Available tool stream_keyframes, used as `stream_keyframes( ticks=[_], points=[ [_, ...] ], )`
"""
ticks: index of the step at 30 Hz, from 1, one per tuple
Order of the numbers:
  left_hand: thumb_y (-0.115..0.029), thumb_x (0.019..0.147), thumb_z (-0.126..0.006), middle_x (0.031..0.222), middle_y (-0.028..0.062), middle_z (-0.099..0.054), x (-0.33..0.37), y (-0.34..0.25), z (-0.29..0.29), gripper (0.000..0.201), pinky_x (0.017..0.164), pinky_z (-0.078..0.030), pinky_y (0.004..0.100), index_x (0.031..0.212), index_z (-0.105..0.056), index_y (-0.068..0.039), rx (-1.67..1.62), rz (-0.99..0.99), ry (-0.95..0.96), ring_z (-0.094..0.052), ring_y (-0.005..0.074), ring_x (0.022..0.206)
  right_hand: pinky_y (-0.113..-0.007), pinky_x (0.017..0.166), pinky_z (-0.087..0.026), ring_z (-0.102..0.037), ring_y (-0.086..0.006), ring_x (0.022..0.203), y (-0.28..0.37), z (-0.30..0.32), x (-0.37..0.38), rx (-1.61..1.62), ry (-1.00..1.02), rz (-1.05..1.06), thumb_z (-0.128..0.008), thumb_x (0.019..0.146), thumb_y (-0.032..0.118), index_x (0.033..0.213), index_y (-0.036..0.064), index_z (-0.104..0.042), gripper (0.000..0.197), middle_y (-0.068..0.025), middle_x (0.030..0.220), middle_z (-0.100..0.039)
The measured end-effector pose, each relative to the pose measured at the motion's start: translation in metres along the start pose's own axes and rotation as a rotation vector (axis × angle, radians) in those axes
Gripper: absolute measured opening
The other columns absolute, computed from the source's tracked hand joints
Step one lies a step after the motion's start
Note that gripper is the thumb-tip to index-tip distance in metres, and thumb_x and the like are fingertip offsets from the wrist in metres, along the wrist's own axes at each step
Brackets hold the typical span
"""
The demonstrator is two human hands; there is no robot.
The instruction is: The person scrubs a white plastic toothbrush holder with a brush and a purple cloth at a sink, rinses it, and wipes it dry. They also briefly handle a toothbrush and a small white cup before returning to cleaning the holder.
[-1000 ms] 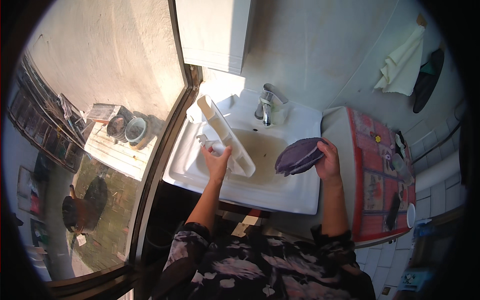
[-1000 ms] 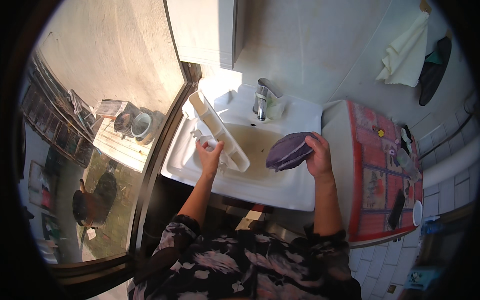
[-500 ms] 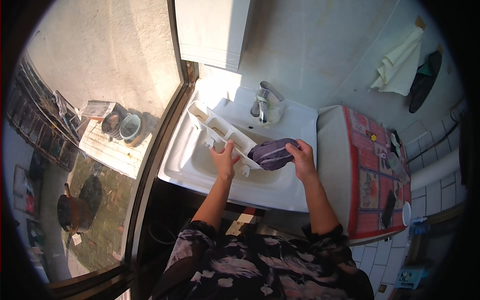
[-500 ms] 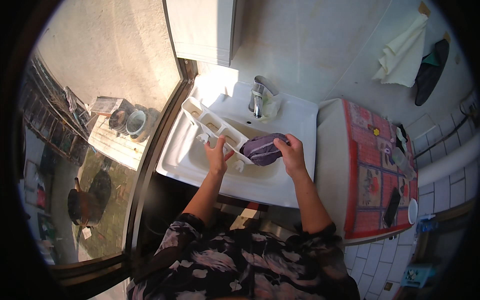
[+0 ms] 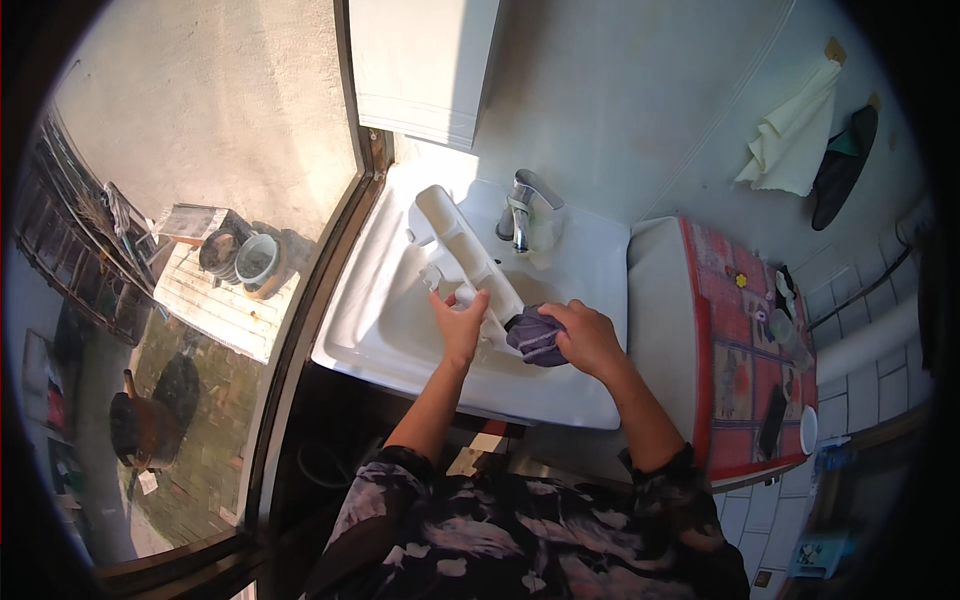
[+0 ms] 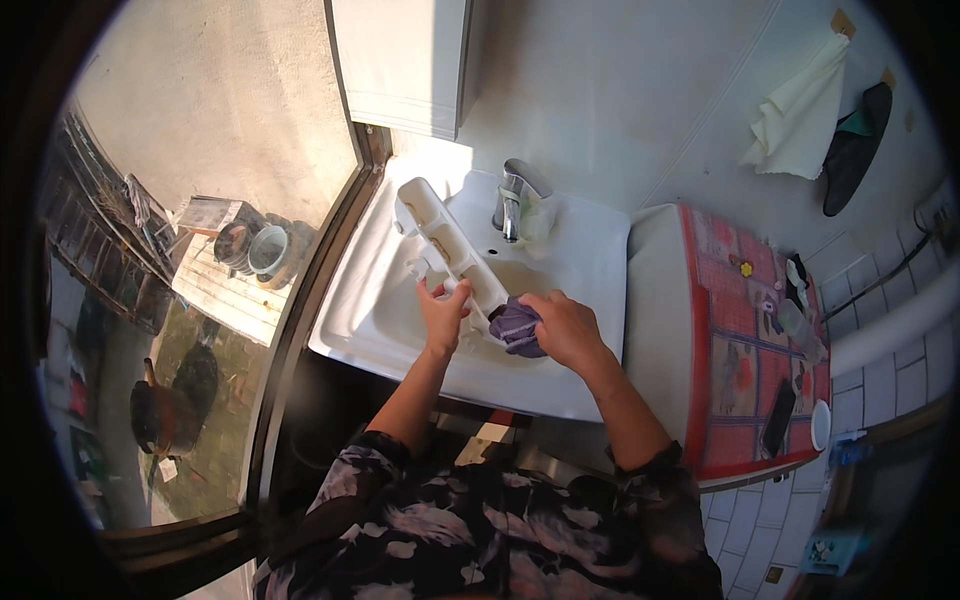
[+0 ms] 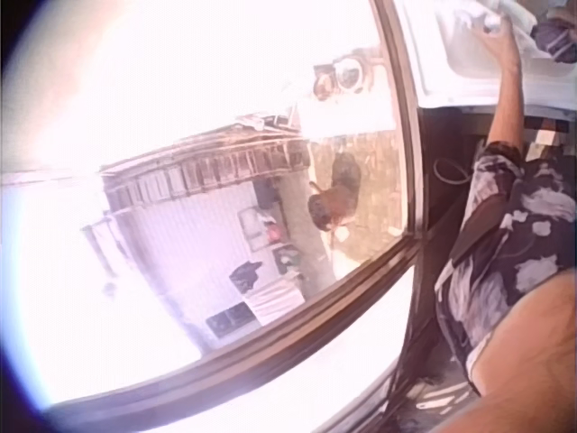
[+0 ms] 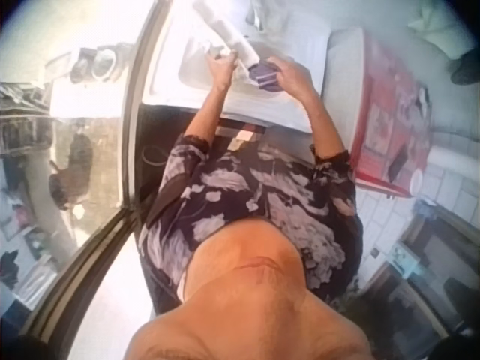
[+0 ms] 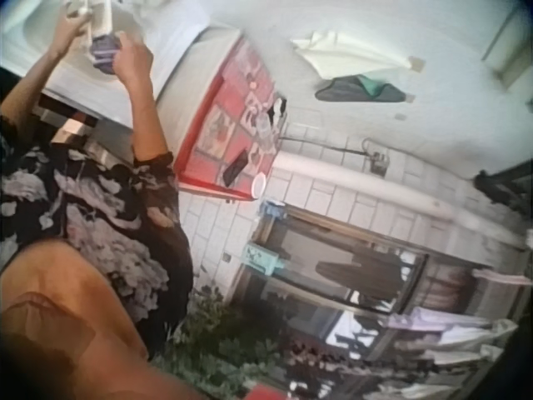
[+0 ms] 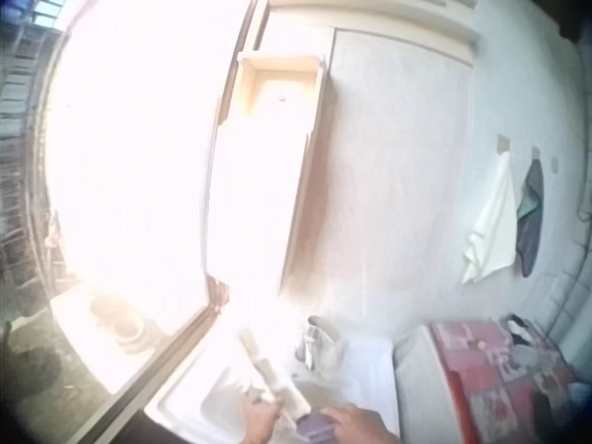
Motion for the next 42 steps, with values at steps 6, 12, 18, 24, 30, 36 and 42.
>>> stream_keyframes(
  ticks=[6, 12, 18, 24, 30, 36, 42],
  points=[
    [-0.030, 0.072, -0.077, 0.117, 0.0199, -0.043, 0.024, -0.011, 0.038, 0.094, 0.069, -0.051, 0.0324, 0.137, -0.018, 0.004, 0.057, -0.071, -0.152, -0.054, 0.0263, 0.095, -0.041, 0.072, -0.049, -0.060, -0.0333, 0.081, -0.038, 0.018, -0.009, 0.076, -0.212, -0.027, -0.056, 0.079, 0.012, 0.101, 0.0127, -0.064, 0.024, -0.0131, 0.087, -0.061],
    [-0.028, 0.068, -0.078, 0.120, 0.0223, -0.043, 0.016, -0.035, 0.053, 0.094, 0.095, -0.037, 0.0395, 0.136, -0.023, 0.007, 0.250, -0.282, -0.215, -0.044, 0.0304, 0.112, -0.044, 0.067, -0.048, -0.062, -0.0336, 0.080, -0.093, -0.040, -0.016, -0.241, -0.018, -0.242, -0.057, 0.081, 0.021, 0.094, 0.0100, -0.066, 0.019, -0.0154, 0.079, -0.064],
    [-0.027, 0.071, -0.077, 0.122, 0.0220, -0.043, 0.010, -0.045, 0.052, 0.093, 0.089, -0.044, 0.0384, 0.137, -0.020, 0.006, 0.352, -0.385, -0.187, -0.047, 0.0288, 0.109, -0.045, 0.084, -0.040, -0.056, -0.0325, 0.097, -0.100, -0.094, -0.001, -0.321, 0.063, -0.285, -0.065, 0.074, 0.022, 0.114, 0.0060, -0.056, 0.045, -0.0156, 0.105, -0.060],
    [-0.022, 0.076, -0.073, 0.123, 0.0197, -0.041, 0.018, -0.039, 0.045, 0.089, 0.071, -0.054, 0.0324, 0.140, -0.016, 0.002, -0.041, -0.152, -0.075, -0.048, 0.0257, 0.104, -0.045, 0.101, -0.028, -0.042, -0.0313, 0.117, -0.057, -0.184, 0.020, -0.111, 0.253, 0.005, -0.068, 0.071, 0.028, 0.125, 0.0099, -0.050, 0.059, -0.0113, 0.124, -0.050],
    [-0.022, 0.078, -0.072, 0.125, 0.0205, -0.040, 0.022, -0.041, 0.053, 0.090, 0.075, -0.054, 0.0354, 0.142, -0.012, 0.001, -0.033, -0.142, 0.024, -0.052, 0.0280, 0.103, -0.046, 0.101, -0.028, -0.045, -0.0302, 0.114, -0.055, -0.211, 0.031, -0.378, 0.164, 0.102, -0.063, 0.074, 0.018, 0.107, 0.0097, -0.060, 0.034, -0.0127, 0.111, -0.056],
    [-0.025, 0.076, -0.074, 0.126, 0.0206, -0.040, 0.029, -0.040, 0.055, 0.094, 0.077, -0.053, 0.0357, 0.142, -0.012, 0.001, -0.004, -0.143, 0.039, -0.052, 0.0279, 0.104, -0.043, 0.088, -0.041, -0.057, -0.0306, 0.096, -0.075, -0.208, 0.033, 0.131, 0.215, -0.162, -0.063, 0.072, 0.015, 0.089, 0.0010, -0.065, 0.022, -0.0134, 0.093, -0.064],
    [-0.026, 0.076, -0.074, 0.124, 0.0205, -0.041, 0.035, -0.034, 0.055, 0.094, 0.073, -0.052, 0.0341, 0.141, -0.012, 0.001, 0.200, -0.186, -0.039, -0.053, 0.0268, 0.101, -0.025, 0.077, -0.046, -0.055, -0.0076, 0.081, -0.095, -0.135, -0.017, 1.255, -0.040, -0.315, -0.061, 0.077, 0.009, 0.094, -0.0028, -0.064, 0.021, -0.0022, 0.089, -0.064]
  ],
)
Point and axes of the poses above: each hand's wrist, its own x-axis towards the middle knuckle, its own z-axis out of the back of the hand, y = z × x, the point moved 6 cm from there along x, towards the middle knuckle
